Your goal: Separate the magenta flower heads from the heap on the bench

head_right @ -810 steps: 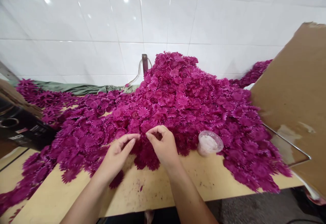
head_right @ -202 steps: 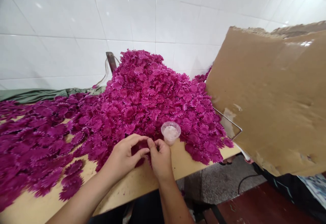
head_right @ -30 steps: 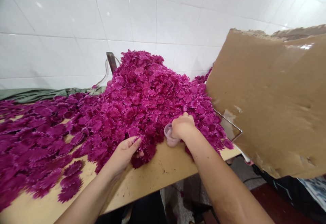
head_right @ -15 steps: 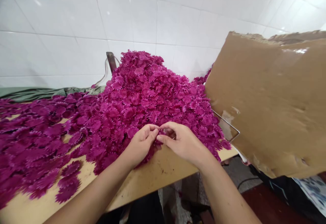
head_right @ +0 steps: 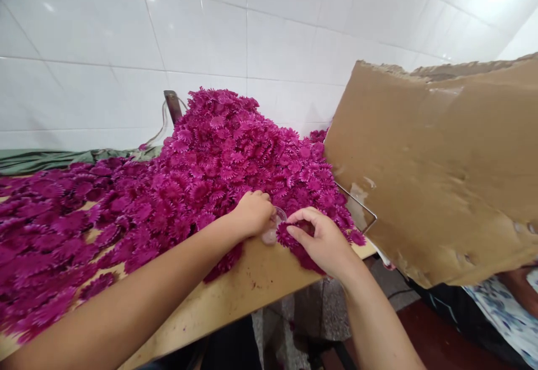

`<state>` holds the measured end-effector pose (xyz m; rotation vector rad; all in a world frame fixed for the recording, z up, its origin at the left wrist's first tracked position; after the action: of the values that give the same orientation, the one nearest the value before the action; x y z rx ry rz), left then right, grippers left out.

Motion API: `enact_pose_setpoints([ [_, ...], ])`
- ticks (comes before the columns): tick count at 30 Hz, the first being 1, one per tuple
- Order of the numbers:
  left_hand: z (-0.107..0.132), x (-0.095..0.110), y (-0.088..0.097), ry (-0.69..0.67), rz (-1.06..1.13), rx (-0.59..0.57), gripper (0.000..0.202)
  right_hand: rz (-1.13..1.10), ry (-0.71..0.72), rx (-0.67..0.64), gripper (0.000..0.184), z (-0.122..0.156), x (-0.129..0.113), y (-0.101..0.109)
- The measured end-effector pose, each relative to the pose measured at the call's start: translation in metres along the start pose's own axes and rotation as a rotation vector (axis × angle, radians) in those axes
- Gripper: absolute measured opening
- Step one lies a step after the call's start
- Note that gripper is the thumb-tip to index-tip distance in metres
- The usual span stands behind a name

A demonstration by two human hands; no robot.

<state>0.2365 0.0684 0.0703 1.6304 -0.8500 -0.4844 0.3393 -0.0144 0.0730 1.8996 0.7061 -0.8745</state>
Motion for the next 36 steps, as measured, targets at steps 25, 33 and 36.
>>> enact_pose_setpoints([
  [25, 0.054, -0.020, 0.026, 0.167, 0.900, 0.099, 0.024, -0.141, -0.002, 0.077, 0.015, 0.006, -0.011, -0.032],
  [33, 0.113, -0.044, -0.014, 0.680, 1.438, 0.320, 0.021, 0.234, 0.354, 0.217, 0.024, 0.026, -0.049, -0.089],
  [36, 0.121, -0.055, -0.005, 0.762, 1.391, 0.456, 0.018, 0.270, 0.468, 0.259, 0.022, 0.026, -0.066, -0.097],
])
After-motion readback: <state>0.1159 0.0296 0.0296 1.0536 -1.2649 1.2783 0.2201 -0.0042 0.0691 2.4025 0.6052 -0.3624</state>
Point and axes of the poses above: each hand's wrist, its own z-axis away from the middle knuckle, its own y-axis out of the back of the hand, x = y × z, the point moved 4 cm from there along -z, towards the middle knuckle, and after that the axes turned 12 degrees about x, right-handed, at the moved point
